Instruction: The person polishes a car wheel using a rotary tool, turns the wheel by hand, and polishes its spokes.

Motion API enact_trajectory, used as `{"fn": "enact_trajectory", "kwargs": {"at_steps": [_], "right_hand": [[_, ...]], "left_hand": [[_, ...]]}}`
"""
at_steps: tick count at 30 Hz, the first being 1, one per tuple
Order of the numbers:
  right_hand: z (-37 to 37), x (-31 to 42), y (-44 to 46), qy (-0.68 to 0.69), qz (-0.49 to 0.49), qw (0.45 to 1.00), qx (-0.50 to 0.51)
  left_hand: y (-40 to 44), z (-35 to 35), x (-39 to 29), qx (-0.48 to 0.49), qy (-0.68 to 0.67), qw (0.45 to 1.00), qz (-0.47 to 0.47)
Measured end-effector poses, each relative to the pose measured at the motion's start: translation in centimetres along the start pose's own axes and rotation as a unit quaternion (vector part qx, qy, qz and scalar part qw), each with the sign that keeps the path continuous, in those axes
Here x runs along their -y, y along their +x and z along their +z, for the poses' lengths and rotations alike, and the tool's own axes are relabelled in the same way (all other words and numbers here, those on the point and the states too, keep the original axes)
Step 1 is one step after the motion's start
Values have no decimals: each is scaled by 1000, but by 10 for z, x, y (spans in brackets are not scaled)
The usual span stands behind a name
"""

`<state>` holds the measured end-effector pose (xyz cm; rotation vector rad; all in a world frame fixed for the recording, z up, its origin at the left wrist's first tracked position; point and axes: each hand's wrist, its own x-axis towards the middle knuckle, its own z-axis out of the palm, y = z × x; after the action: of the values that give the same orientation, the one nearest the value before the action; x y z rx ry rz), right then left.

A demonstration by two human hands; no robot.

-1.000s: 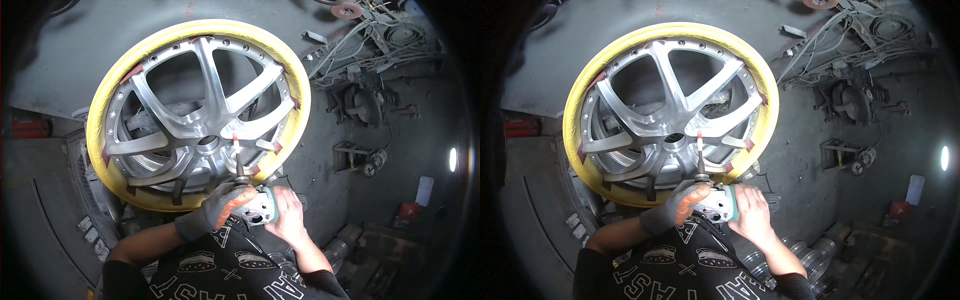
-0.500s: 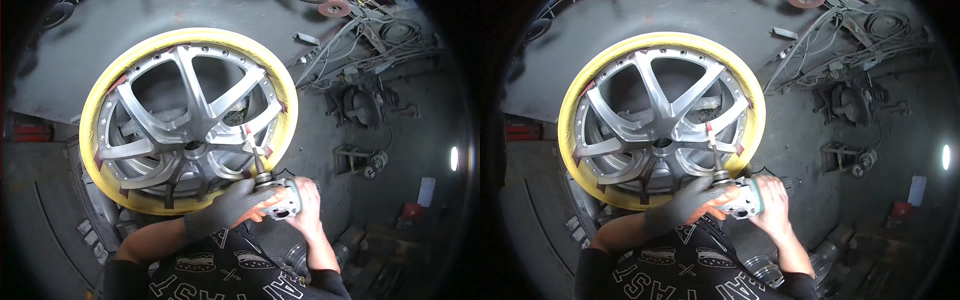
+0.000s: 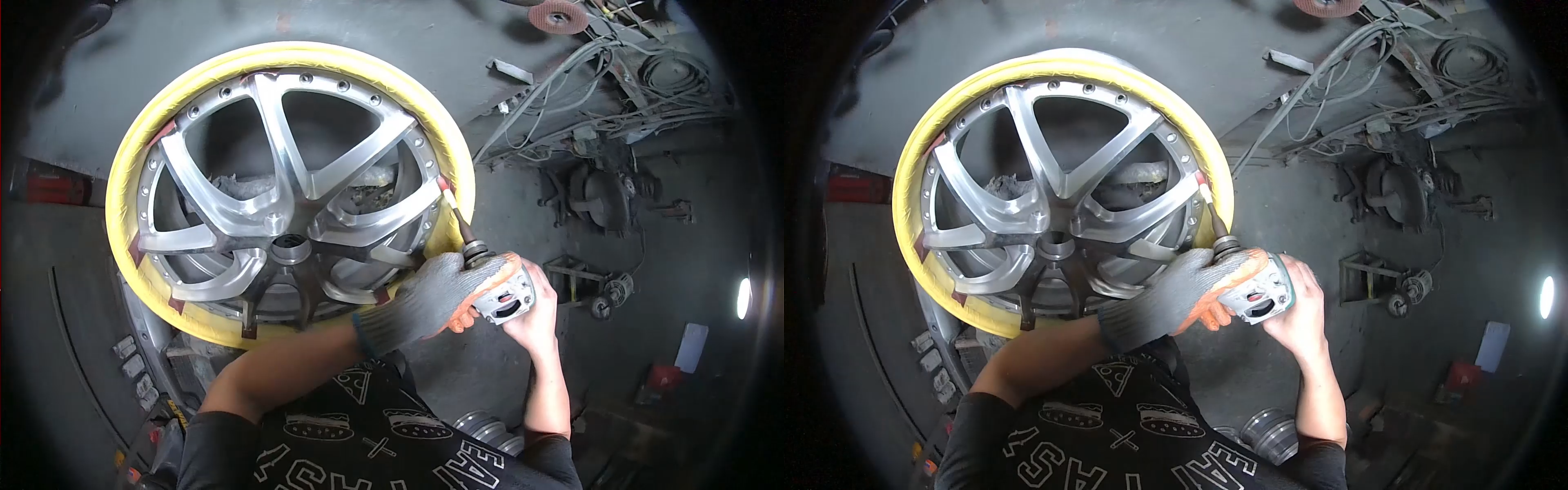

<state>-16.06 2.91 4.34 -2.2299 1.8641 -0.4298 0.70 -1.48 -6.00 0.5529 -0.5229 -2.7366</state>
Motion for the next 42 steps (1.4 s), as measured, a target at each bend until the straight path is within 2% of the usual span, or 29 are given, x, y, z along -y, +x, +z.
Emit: {"fn": "enact_trajectory", "kwargs": {"at_steps": [1, 2, 3, 4, 5, 6, 9, 13, 16, 19, 22, 23, 25, 27, 28, 30, 31, 33, 36, 40, 42], "right_hand": [[1, -3, 0, 1, -11, 1000, -2], [2, -3, 0, 2, -11, 1000, -1], [2, -3, -1, 9, -15, 1000, 6], [3, -2, -2, 15, -19, 1000, 12], [4, -2, -5, 15, -18, 1000, 13], [5, -2, -8, 16, -25, 999, 21], [8, 6, -16, 22, -29, 999, 35], [13, 18, -30, 25, -22, 998, 51], [19, 28, -40, 29, -4, 998, 58], [26, 42, -45, 37, -23, 997, 57], [35, 53, -51, 39, -9, 997, 59], [36, 57, -53, 39, -7, 997, 59], [39, 67, -55, 29, -10, 997, 65], [45, 74, -60, 25, -5, 998, 66], [48, 78, -63, 20, -1, 997, 68], [54, 86, -66, 18, -1, 998, 65], [57, 91, -68, 15, -1, 998, 64], [63, 101, -69, 17, 1, 998, 62], [74, 115, -70, 20, 2, 998, 56], [92, 132, -70, 32, 3, 998, 45], [99, 139, -68, 32, -9, 999, 33]], "left_hand": [[16, -20, 17, 66, -153, 983, -81], [24, -32, 27, 130, -301, 931, -160], [15, -25, 24, 129, -302, 931, -160], [-2, -10, 13, 66, -197, 976, -70], [-18, 4, 3, 1, -85, 996, 21], [-28, 13, -3, 1, -86, 996, 20], [-55, 30, -17, -95, 93, 991, 23], [-71, 26, -6, -102, 102, 989, 22], [-74, 10, 12, -96, 35, 992, -77], [-83, -2, 35, -54, -45, 994, -86], [-81, -21, 71, -89, -45, 993, -62], [-83, -28, 81, -61, -41, 996, -43], [-96, -25, 70, -32, -36, 998, -26], [-113, -19, 52, -64, -141, 986, -68], [-117, -26, 55, -65, -140, 986, -70], [-125, -38, 55, -1, -171, 984, -48], [-133, -38, 52, -1, -170, 984, -50], [-150, -31, 38, -99, 66, 993, -23], [-168, -29, 23, -126, 135, 983, -2], [-188, -38, 20, -167, 126, 978, 14], [-193, -57, 30, -140, 98, 985, 12]]}}
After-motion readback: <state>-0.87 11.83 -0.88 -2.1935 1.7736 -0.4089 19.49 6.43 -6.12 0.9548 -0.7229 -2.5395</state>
